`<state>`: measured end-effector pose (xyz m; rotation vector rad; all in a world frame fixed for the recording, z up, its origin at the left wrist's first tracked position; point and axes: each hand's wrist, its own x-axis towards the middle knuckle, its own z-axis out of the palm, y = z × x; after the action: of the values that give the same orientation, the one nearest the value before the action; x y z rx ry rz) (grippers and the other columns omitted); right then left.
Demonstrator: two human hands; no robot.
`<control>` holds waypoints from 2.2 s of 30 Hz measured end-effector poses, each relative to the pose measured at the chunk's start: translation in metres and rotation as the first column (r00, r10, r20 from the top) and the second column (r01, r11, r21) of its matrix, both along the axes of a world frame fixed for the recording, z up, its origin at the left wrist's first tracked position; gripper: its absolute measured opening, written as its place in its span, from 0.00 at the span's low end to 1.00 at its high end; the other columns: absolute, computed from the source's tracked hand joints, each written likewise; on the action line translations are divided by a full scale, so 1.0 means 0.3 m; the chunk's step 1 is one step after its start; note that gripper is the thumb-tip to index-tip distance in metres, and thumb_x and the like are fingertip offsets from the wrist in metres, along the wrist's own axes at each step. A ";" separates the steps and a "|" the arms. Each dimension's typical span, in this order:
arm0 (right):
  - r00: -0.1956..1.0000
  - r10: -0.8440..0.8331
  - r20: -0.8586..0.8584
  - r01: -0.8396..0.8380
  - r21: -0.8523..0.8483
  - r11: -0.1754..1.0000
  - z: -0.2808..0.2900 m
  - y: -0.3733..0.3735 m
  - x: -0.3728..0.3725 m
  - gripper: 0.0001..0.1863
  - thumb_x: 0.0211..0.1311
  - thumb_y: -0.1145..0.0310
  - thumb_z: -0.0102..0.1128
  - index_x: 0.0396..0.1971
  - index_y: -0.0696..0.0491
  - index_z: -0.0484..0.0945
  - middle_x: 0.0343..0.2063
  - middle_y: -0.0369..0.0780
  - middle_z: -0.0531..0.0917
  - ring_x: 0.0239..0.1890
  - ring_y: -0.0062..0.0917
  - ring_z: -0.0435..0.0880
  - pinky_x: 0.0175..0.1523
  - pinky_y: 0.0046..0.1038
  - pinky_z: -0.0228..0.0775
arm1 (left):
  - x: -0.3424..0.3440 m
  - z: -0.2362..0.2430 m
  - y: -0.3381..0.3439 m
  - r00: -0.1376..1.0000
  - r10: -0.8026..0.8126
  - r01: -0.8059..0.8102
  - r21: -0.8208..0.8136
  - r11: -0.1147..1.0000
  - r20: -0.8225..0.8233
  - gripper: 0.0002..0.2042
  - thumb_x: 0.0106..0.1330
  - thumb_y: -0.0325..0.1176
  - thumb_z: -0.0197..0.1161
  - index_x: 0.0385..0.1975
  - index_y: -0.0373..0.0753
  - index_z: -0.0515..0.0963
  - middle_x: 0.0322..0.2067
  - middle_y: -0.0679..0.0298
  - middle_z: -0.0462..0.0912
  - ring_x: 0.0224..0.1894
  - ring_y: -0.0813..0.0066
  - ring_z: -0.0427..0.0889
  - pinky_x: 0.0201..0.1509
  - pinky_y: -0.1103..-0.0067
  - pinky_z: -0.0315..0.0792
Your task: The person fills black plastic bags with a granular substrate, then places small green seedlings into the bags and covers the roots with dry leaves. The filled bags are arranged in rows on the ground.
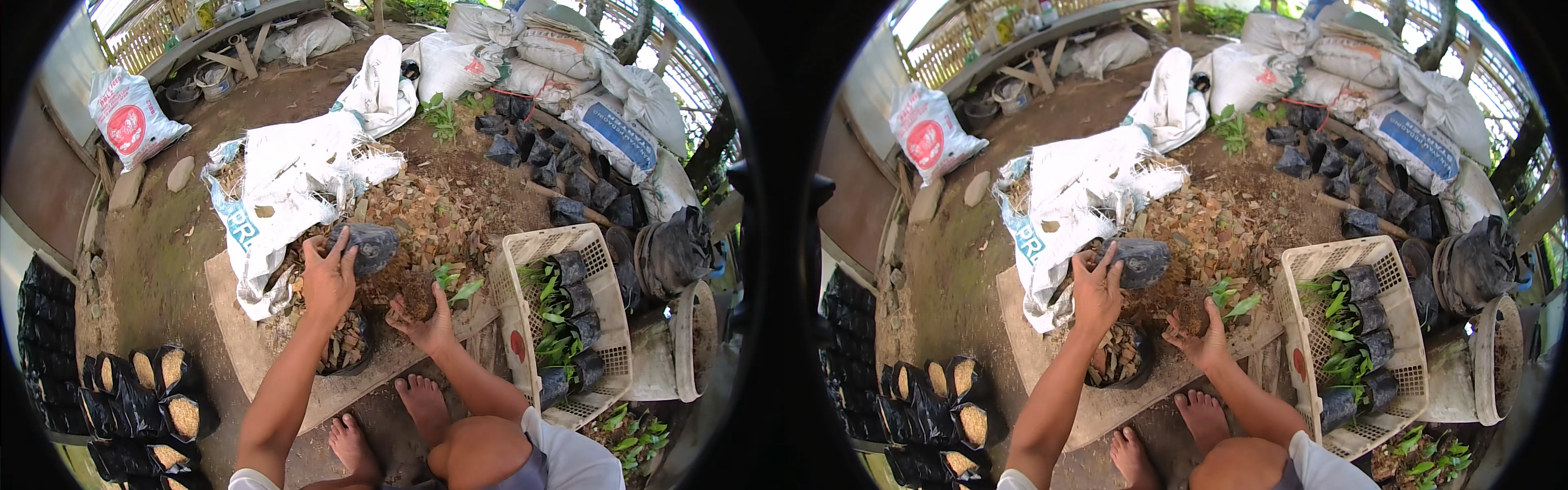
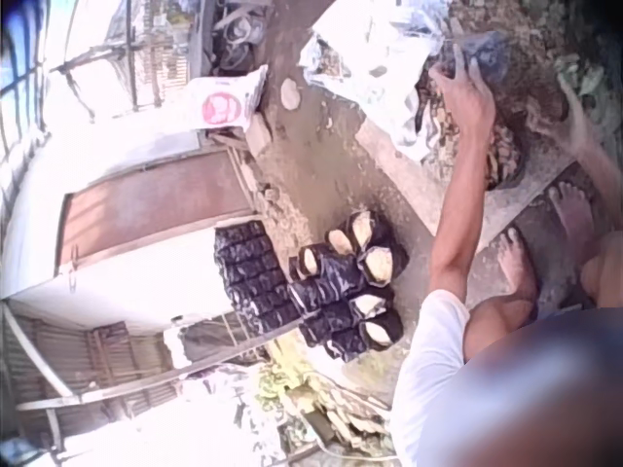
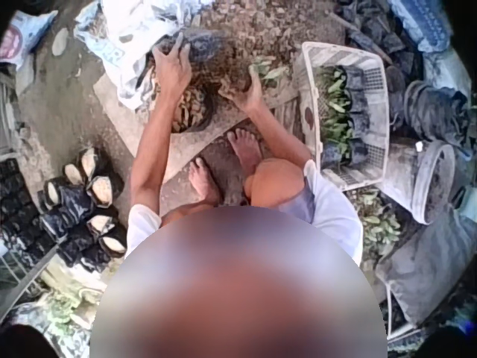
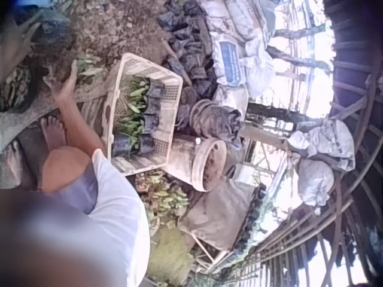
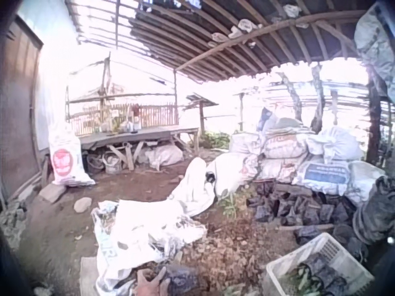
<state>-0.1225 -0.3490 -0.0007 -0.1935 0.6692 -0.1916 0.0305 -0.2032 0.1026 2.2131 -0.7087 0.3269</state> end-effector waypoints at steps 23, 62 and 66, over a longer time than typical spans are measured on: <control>0.986 0.056 -0.156 -0.114 -0.392 0.913 -0.009 -0.051 -0.042 0.27 0.58 0.63 0.80 0.54 0.48 0.77 0.52 0.35 0.79 0.50 0.31 0.84 0.44 0.35 0.84 | -0.210 -0.176 0.475 0.838 0.192 -0.042 0.292 0.956 -0.510 0.23 0.60 0.46 0.73 0.54 0.46 0.87 0.73 0.39 0.63 0.72 0.44 0.69 0.74 0.60 0.66; 0.816 -0.174 -0.552 -0.577 -0.756 -0.309 0.142 -0.274 0.252 0.64 0.42 0.41 0.85 0.76 0.46 0.55 0.74 0.68 0.43 0.69 0.68 0.64 0.70 0.55 0.68 | -0.263 -0.210 0.459 0.596 -0.362 -0.483 -0.679 0.553 -0.717 0.30 0.53 0.22 0.81 0.58 0.32 0.75 0.51 0.59 0.85 0.52 0.69 0.84 0.61 0.72 0.77; 0.608 -0.325 -0.724 -0.741 -0.371 -0.560 -0.053 -0.108 0.135 0.68 0.48 0.44 0.83 0.81 0.42 0.42 0.72 0.71 0.47 0.69 0.70 0.63 0.68 0.54 0.69 | -0.260 -0.222 0.454 0.618 -0.335 -0.484 -0.680 0.550 -0.711 0.32 0.53 0.22 0.81 0.59 0.33 0.74 0.52 0.59 0.84 0.52 0.69 0.84 0.62 0.72 0.76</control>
<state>-0.0819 -0.3813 -0.0167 -2.6726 0.8717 0.0336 -0.0475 -0.0670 0.0359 1.1764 0.1230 -0.2746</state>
